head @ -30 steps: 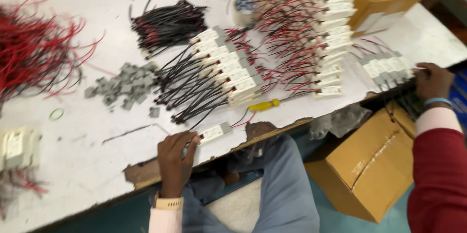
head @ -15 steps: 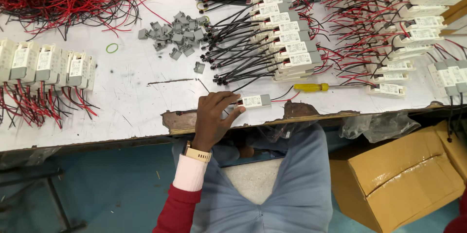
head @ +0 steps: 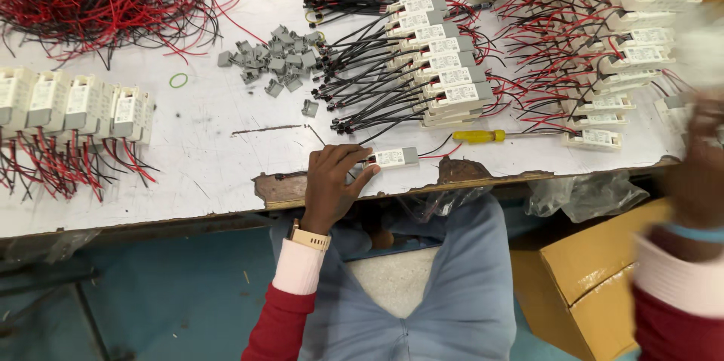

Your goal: The person sits at a workbench and uses a yellow screwdriver to tighten screws on small white electrical components. They handle red and black wires, connecting them to the components and placing the finished units on the table.

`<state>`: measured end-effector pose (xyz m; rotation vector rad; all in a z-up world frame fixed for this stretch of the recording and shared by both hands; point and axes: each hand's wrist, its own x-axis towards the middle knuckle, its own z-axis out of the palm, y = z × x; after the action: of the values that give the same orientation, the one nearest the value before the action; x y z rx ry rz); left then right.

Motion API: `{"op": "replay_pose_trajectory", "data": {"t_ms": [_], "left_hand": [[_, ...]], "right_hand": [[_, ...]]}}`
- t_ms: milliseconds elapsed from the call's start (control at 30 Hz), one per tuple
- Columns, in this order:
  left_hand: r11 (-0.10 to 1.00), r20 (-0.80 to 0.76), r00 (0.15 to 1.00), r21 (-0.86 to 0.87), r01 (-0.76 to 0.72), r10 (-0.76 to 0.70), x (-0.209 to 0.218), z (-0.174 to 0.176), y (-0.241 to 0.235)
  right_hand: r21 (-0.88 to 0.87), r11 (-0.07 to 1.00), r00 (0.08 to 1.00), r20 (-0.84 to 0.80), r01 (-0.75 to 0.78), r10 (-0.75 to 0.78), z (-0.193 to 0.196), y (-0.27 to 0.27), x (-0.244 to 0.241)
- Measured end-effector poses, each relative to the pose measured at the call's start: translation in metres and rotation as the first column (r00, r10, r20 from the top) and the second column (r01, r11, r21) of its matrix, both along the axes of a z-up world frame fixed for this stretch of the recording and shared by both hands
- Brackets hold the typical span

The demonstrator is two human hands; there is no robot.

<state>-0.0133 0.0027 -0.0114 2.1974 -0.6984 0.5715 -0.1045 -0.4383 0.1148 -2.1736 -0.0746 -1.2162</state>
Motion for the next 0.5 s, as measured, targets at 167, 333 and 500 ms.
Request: {"op": "replay_pose_trajectory", "data": {"t_ms": [167, 333, 500], "left_hand": [[1.000, 0.001, 1.000, -0.011, -0.006, 0.006, -0.001, 0.001, 0.000], [1.000, -0.003, 1.000, -0.020, -0.015, 0.015, -0.001, -0.003, 0.001], [1.000, -0.001, 1.000, -0.005, -0.016, 0.016, 0.000, -0.005, 0.001]], "right_hand": [[-0.367, 0.923, 0.992, -0.008, 0.114, -0.125, -0.009, 0.111, 0.069], [-0.593, 0.771, 0.933, -0.091, 0.231, -0.350, -0.030, 0.160, 0.097], [-0.287, 0.946, 0.930, -0.367, -0.147, 0.033, -0.034, 0.155, 0.109]]}}
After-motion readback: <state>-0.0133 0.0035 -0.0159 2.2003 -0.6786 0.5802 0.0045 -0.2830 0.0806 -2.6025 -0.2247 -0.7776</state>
